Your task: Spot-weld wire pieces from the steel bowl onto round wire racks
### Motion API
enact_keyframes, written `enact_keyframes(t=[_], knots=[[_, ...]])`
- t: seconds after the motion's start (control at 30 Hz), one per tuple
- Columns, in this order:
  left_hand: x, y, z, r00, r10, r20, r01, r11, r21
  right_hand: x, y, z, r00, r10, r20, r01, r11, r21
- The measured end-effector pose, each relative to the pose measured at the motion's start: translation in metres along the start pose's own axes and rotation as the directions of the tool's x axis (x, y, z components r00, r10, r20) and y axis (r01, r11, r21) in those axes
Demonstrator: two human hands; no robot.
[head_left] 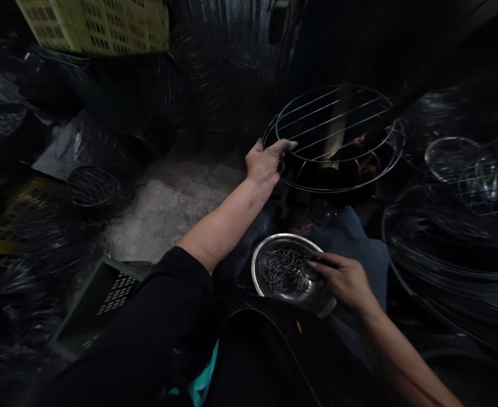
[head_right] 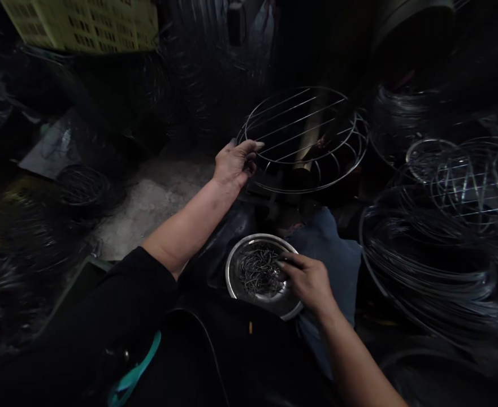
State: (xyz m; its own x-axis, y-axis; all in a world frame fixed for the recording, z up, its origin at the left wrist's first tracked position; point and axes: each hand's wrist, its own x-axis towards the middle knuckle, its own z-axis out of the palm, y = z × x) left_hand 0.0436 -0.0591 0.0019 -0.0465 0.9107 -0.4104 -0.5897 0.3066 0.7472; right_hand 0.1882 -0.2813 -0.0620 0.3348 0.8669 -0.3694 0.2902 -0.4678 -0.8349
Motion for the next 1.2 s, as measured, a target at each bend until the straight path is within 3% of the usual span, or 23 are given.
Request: enact_keyframes(t=[0.07,0.13,0.17,0.23,0.3,0.4,0.57,0.63,0.7,0.77,0.83,0.97,1.2], knots=[[-0.001,0.0,0.0,1.0,0.001,0.004,-0.001,1.0,-0.001,-0.005,0.002,-0.023,0.946,-0.27,-0.181,0.198,0.92,-0.338],[-0.001,0.0,0.001,1.0,0.003,0.007,-0.003,1.0,-0.003,-0.012,0.006,-0.046,0.865,-0.449,-0.222,0.184,0.697,-0.694],[-0.001,0.0,0.002,1.0,0.002,0.007,-0.002,1.0,-0.005,-0.015,0.008,-0.055,0.86,-0.47,-0.2,0.121,0.568,-0.814],[-0.001,0.0,0.003,1.0,-0.003,0.003,0.004,1.0,-0.01,-0.022,0.01,-0.066,0.916,-0.381,-0.124,0.011,0.334,-0.943],[-0.001,-0.001,0.004,1.0,-0.016,-0.007,0.015,1.0,-0.016,-0.026,0.01,-0.066,0.968,-0.246,-0.042,0.003,0.177,-0.984],[-0.002,-0.002,0.005,0.999,-0.025,-0.023,0.025,0.999,-0.02,-0.027,0.002,-0.055,0.987,-0.153,0.048,0.066,0.109,-0.992],[-0.004,-0.004,0.004,1.0,-0.007,0.005,0.007,1.0,-0.012,-0.01,0.001,-0.051,0.98,-0.151,0.133,0.161,0.191,-0.968],[-0.004,-0.003,0.003,1.0,-0.011,0.003,0.011,0.999,-0.03,-0.003,0.01,-0.062,0.982,-0.178,0.068,0.13,0.362,-0.923],[-0.003,-0.003,0.002,1.0,-0.021,-0.012,0.021,0.998,-0.06,0.0,0.024,-0.073,0.958,-0.265,-0.11,0.088,0.638,-0.765],[-0.002,-0.002,0.002,0.999,-0.033,-0.029,0.03,0.996,-0.088,0.0,0.039,-0.078,0.884,-0.288,-0.368,0.081,0.87,-0.486],[0.0,-0.003,0.002,0.998,-0.045,-0.04,0.041,0.993,-0.107,-0.002,0.051,-0.076,0.823,-0.173,-0.54,0.079,0.978,-0.193],[0.001,-0.004,0.002,0.997,-0.059,-0.043,0.053,0.991,-0.125,-0.007,0.06,-0.064,0.86,0.077,-0.505,0.048,0.972,0.23],[-0.001,-0.003,0.003,0.999,-0.018,-0.048,0.015,0.998,-0.064,-0.006,0.043,-0.058,0.851,0.205,-0.484,0.038,0.894,0.446]])
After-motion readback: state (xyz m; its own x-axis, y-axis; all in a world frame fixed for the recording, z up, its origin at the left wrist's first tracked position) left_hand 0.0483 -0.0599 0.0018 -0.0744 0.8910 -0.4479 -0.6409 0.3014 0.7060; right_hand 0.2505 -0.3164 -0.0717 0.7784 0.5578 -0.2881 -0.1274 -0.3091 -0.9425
